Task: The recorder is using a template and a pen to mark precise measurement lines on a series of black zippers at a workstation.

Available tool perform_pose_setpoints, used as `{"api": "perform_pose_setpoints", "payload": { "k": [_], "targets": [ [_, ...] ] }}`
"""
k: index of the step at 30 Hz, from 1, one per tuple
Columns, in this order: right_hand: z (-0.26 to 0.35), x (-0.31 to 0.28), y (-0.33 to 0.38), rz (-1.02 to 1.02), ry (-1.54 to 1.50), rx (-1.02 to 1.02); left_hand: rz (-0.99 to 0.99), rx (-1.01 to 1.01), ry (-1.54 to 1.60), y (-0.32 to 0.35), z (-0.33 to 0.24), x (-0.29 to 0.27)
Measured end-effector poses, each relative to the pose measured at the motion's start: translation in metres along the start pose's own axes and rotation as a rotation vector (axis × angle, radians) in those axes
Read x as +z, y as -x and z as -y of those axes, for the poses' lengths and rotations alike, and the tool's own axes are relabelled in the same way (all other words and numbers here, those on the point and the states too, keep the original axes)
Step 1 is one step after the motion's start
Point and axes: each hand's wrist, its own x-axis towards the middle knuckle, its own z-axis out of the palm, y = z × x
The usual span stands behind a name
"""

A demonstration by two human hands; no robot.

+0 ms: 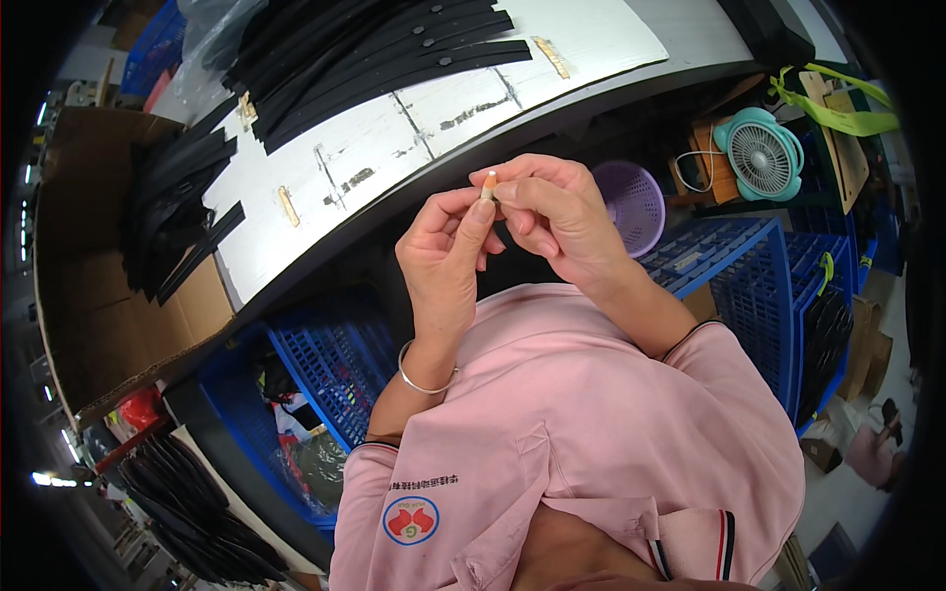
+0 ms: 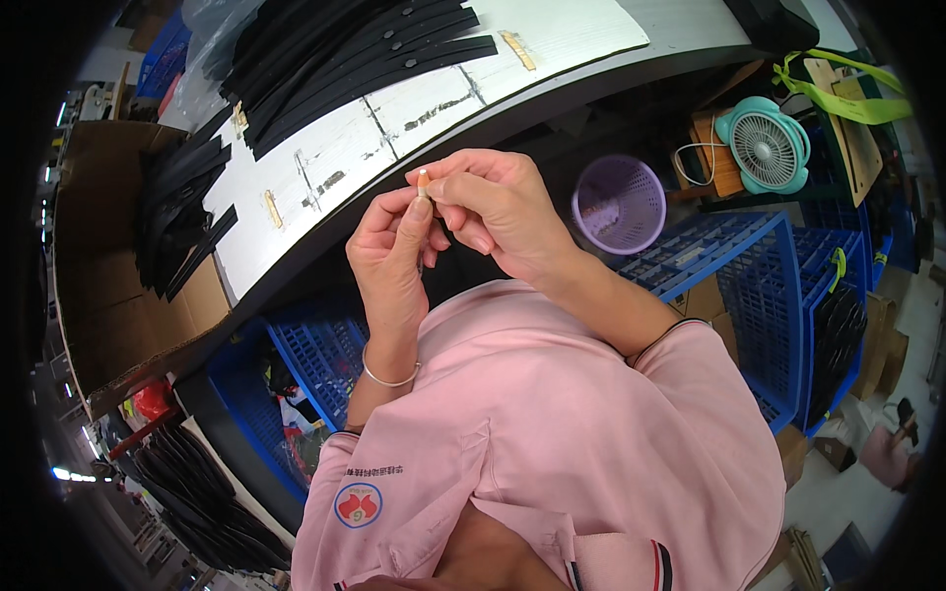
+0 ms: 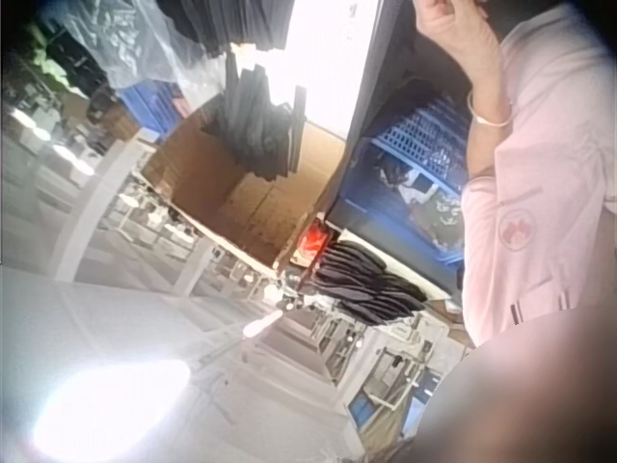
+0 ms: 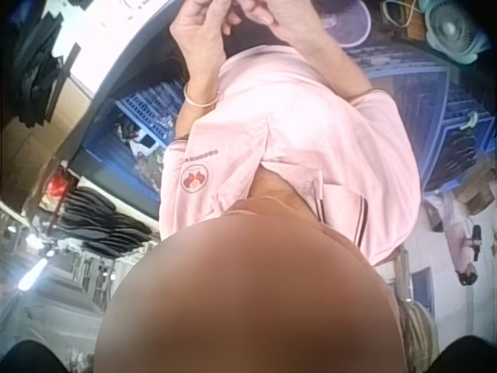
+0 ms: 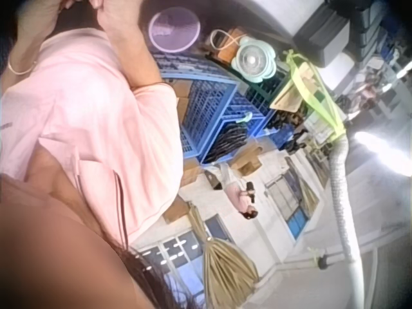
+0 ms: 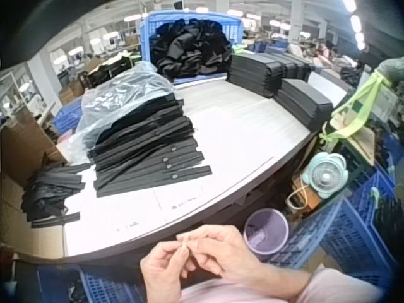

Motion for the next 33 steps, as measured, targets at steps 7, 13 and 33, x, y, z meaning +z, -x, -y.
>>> {"api": "perform_pose_setpoints", "payload": {
  "k": [7, 13, 33],
  "targets": [
    [0.001, -0.002, -0.002, 0.003, -0.025, 0.015, -0.018, 0.049, -0.067, 0.001, 0.004, 0.001],
    [-0.012, -0.006, -0.005, -0.065, 0.005, -0.018, -0.034, 0.12, -0.229, 0.002, -0.001, 0.007],
    [0.004, -0.005, 0.002, 0.026, 0.134, -0.078, 0.021, 0.004, -0.004, -0.003, 0.001, 0.0]
  ]
}}
